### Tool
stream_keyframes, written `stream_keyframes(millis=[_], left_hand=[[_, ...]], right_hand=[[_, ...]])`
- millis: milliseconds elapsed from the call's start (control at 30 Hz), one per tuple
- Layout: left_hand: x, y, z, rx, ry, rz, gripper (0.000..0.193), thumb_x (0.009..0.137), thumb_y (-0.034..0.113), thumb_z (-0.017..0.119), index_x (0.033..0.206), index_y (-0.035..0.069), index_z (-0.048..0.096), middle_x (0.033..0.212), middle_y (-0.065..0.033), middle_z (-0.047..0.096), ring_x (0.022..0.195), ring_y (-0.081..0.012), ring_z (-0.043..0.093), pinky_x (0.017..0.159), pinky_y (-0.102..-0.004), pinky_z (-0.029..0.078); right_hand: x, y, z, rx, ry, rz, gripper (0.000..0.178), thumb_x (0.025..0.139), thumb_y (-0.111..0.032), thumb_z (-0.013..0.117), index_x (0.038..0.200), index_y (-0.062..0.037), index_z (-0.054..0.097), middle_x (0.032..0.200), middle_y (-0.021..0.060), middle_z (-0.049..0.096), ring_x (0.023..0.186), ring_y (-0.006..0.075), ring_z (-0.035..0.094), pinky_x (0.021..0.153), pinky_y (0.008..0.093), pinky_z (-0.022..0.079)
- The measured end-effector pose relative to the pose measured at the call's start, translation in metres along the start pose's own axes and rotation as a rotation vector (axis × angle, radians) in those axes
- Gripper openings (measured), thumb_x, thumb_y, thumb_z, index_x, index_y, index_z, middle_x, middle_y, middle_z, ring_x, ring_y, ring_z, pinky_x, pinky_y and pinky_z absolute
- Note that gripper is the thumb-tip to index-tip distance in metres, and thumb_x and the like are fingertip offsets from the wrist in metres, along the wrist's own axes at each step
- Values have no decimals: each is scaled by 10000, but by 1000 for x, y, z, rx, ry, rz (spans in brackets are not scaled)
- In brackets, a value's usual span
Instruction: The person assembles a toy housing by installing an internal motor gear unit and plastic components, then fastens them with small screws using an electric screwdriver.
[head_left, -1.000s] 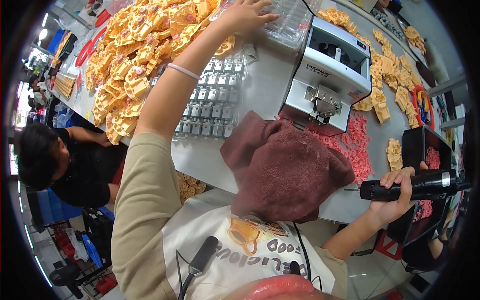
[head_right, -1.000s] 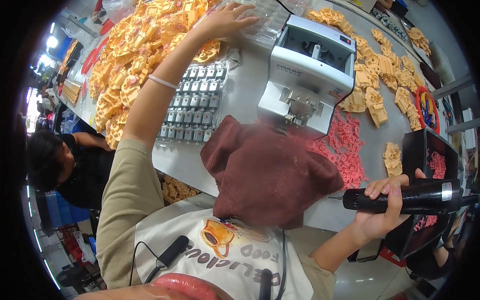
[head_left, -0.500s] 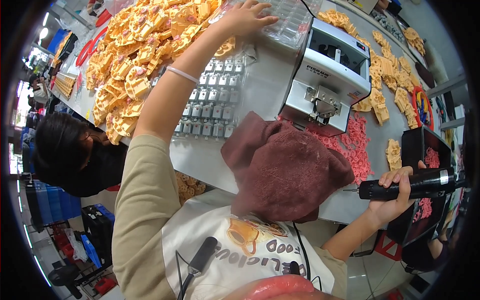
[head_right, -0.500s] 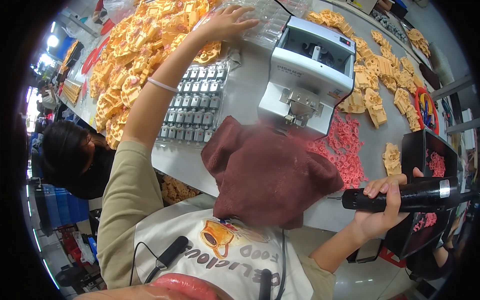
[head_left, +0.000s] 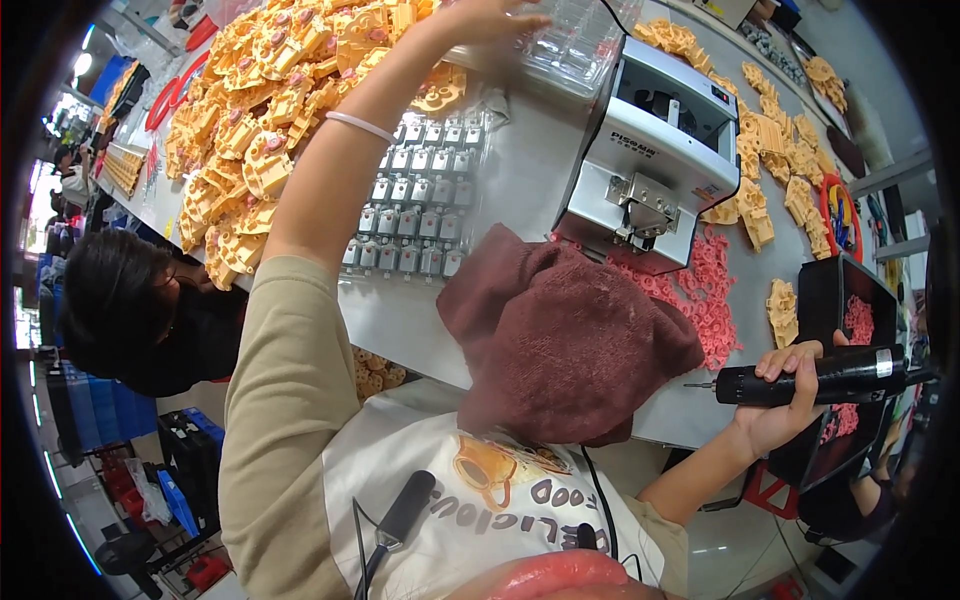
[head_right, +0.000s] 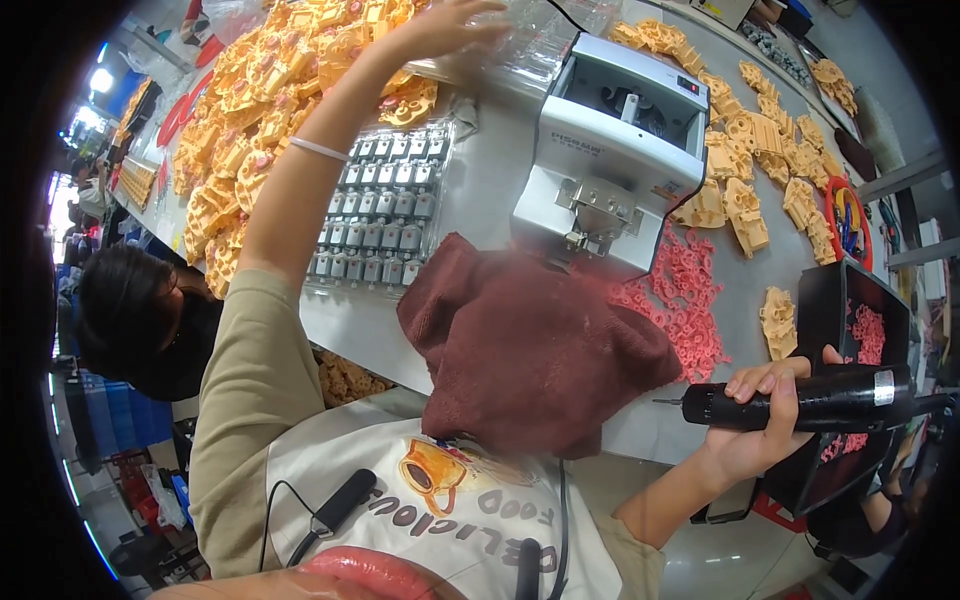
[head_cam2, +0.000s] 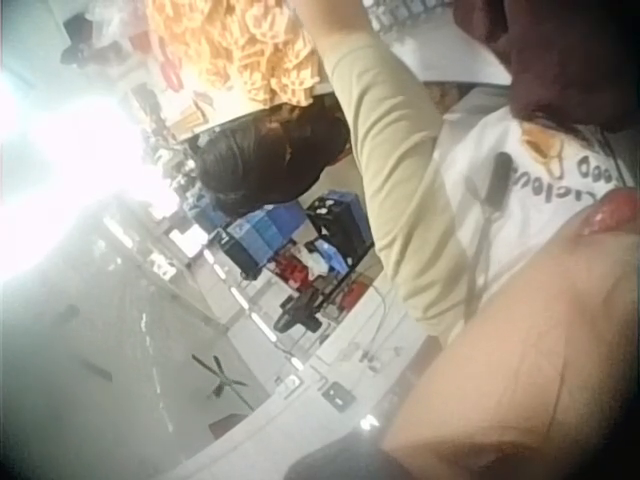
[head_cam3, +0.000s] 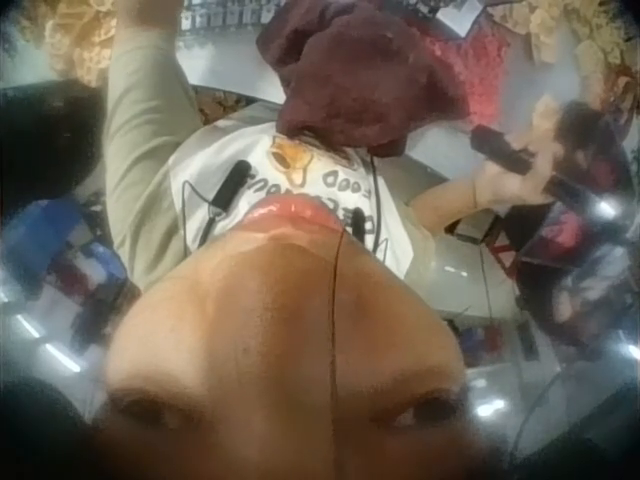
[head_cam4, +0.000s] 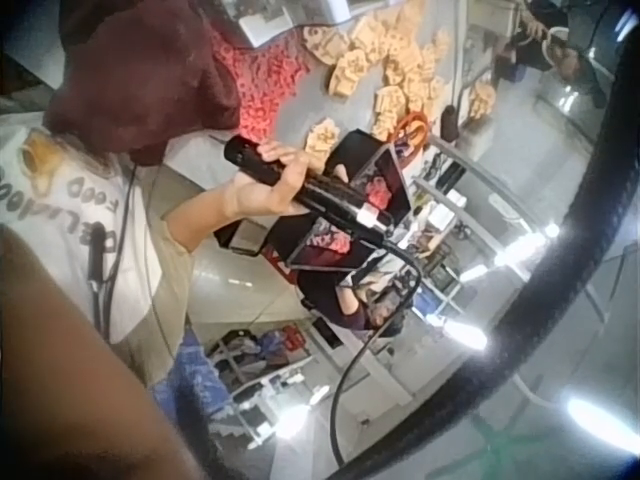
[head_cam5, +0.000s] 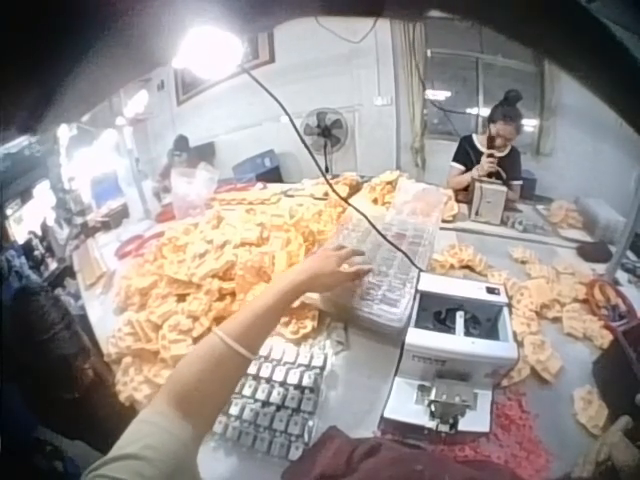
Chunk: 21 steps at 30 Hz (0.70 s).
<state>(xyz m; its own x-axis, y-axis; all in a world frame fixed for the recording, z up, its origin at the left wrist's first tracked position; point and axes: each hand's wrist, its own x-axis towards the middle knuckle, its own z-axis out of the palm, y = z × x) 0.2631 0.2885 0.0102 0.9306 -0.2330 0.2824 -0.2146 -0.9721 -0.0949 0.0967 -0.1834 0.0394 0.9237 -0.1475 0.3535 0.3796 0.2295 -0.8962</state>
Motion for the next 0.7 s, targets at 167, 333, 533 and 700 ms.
stream_keyframes(millis=[167, 333, 533, 700], left_hand=[[-6, -55, -22, -272, 484, -491, 317, 897, 311, 570, 1039, 55, 692, 975, -212, 688, 933, -370, 660, 813, -437, 513], [-10, -73, 0, -273, 161, -641, 315, 828, 308, 639, 992, 47, 700, 930, -204, 697, 886, -330, 678, 777, -418, 519], [-24, -94, 6, -481, 87, -517, 301, 762, 309, 709, 925, 56, 711, 836, -169, 700, 785, -287, 676, 703, -393, 514], [-30, -93, 0, -660, 288, -309, 279, 750, 289, 728, 842, 29, 690, 733, -128, 679, 729, -238, 665, 656, -370, 505]], right_hand=[[1, -3, -6, 42, -65, -6, 560, 881, -51, 526, 1377, -2, 269, 757, 66, 433, 547, 131, 468, 520, 271, 434], [3, 1, -13, 67, -90, -6, 570, 895, -38, 521, 1401, -16, 259, 780, 66, 444, 573, 129, 478, 539, 274, 437], [3, 4, -9, 88, -82, 8, 545, 897, -32, 514, 1388, -13, 277, 776, 67, 444, 570, 127, 473, 538, 277, 434], [4, 5, -1, 26, -25, 15, 565, 881, -50, 509, 1383, 13, 259, 731, 64, 420, 525, 130, 456, 487, 272, 426]])
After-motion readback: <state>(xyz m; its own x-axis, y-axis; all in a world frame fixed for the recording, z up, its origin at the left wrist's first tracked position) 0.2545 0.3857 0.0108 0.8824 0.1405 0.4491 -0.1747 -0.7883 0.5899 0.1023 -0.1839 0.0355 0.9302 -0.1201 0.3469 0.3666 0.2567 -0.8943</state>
